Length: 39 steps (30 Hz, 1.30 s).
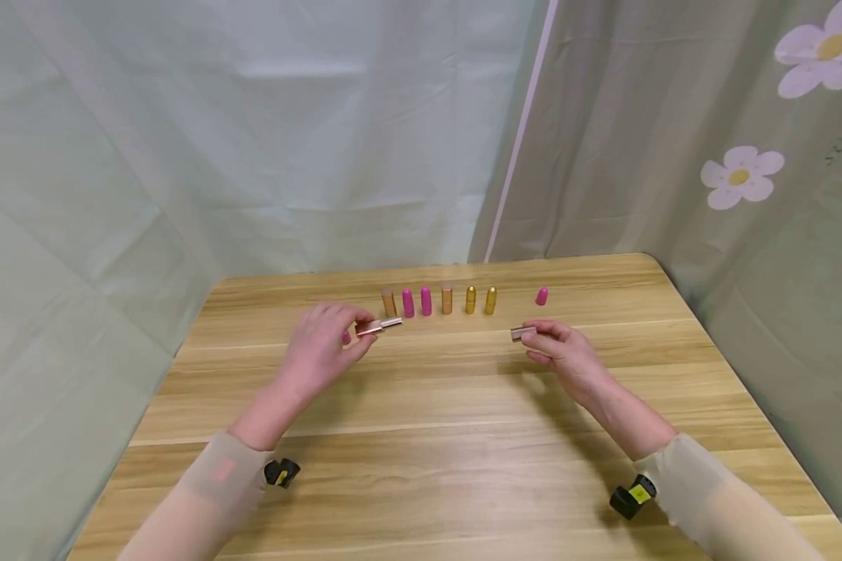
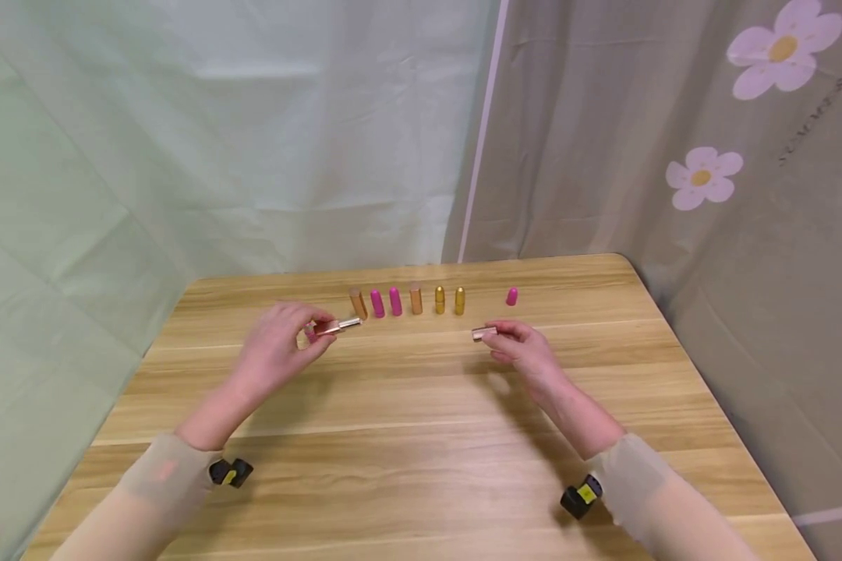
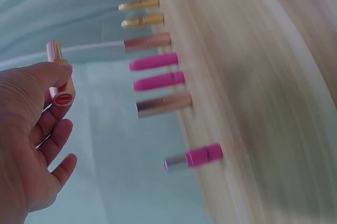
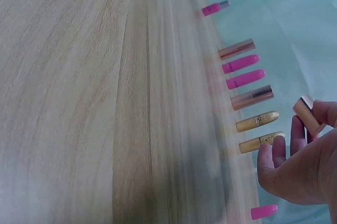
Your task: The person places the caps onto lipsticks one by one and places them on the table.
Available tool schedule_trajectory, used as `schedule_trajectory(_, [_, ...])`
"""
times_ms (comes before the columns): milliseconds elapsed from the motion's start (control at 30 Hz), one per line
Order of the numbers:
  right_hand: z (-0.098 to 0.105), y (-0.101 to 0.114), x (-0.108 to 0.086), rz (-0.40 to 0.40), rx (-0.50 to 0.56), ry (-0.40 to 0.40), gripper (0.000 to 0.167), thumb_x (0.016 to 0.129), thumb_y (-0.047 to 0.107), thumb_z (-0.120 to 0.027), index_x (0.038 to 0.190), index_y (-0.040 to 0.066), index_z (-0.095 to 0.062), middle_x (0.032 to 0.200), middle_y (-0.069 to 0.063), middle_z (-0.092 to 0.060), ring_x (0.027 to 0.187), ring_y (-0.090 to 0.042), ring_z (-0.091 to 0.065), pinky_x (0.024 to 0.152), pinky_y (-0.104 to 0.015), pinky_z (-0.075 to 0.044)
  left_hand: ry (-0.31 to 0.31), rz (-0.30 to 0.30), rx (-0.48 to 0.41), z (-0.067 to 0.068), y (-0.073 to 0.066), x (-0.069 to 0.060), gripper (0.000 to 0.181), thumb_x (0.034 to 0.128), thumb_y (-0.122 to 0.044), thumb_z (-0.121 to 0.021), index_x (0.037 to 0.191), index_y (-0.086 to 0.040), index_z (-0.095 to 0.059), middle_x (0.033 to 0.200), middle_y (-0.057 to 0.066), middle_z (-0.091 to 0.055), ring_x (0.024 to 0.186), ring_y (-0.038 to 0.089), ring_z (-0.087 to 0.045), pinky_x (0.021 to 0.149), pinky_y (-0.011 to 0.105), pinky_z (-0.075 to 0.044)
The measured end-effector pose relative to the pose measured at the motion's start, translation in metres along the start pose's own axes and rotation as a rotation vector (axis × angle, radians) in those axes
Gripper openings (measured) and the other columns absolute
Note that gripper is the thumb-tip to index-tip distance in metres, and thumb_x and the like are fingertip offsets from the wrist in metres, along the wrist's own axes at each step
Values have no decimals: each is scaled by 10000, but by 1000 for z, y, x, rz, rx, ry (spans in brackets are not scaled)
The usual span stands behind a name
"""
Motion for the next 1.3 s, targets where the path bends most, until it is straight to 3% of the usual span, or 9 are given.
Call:
schedule_trajectory(167, [-6, 1, 0, 4, 46, 10, 504, 1000, 164, -687, 1391, -80, -484, 1244, -46, -588, 1156, -140, -603, 1081, -394, -458, 37, -23, 10, -16, -15, 3, 210, 879, -232, -822, 1052, -138, -748, 986, -8, -701, 1009, 296, -603, 921, 497, -466])
schedule_trajectory(367, [-13, 3, -2, 17, 77, 27, 504, 996, 122, -682, 1399, -104, -481, 1217, -25, -596, 1110, -106, -612, 1077, -378, -460, 52, -74, 25, -32, -36, 9, 209, 882, -255, -824, 1049, -155, -748, 983, -30, -704, 991, 265, -593, 883, 469, -478])
schedule_trajectory(600, [-23, 3, -2, 17, 94, 28, 486, 975, 134, -716, 1365, -96, -541, 1211, -20, -616, 1109, -126, -616, 1070, -394, -467, 107, -93, 30, -53, -57, 18, 207, 897, -297, -811, 1056, -186, -739, 1001, -58, -689, 999, 227, -570, 890, 435, -452])
schedule_trajectory(967, [-48, 3, -2, -7, 129, 66, 499, 982, 91, -692, 1395, -113, -500, 1227, -56, -577, 1094, -145, -594, 1093, -440, -444, 135, -100, 16, -72, -71, 24, 206, 899, -296, -811, 1070, -205, -740, 1051, -62, -691, 1036, 216, -572, 967, 434, -434])
schedule_trajectory(1300, [-64, -1, -2, -18, 149, 78, 452, 972, 78, -699, 1361, -94, -545, 1178, -40, -608, 1061, -143, -605, 1017, -368, -509, 127, -99, -8, -77, -75, 23, 215, 894, -311, -818, 1066, -212, -737, 1003, -88, -673, 1014, 190, -557, 921, 417, -439])
Point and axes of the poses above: each hand's wrist, its own x-axis towards the middle knuckle, its own z-axis out of the back of the hand, y = z × x, the point moved 10 cm from there along x, towards the middle knuckle
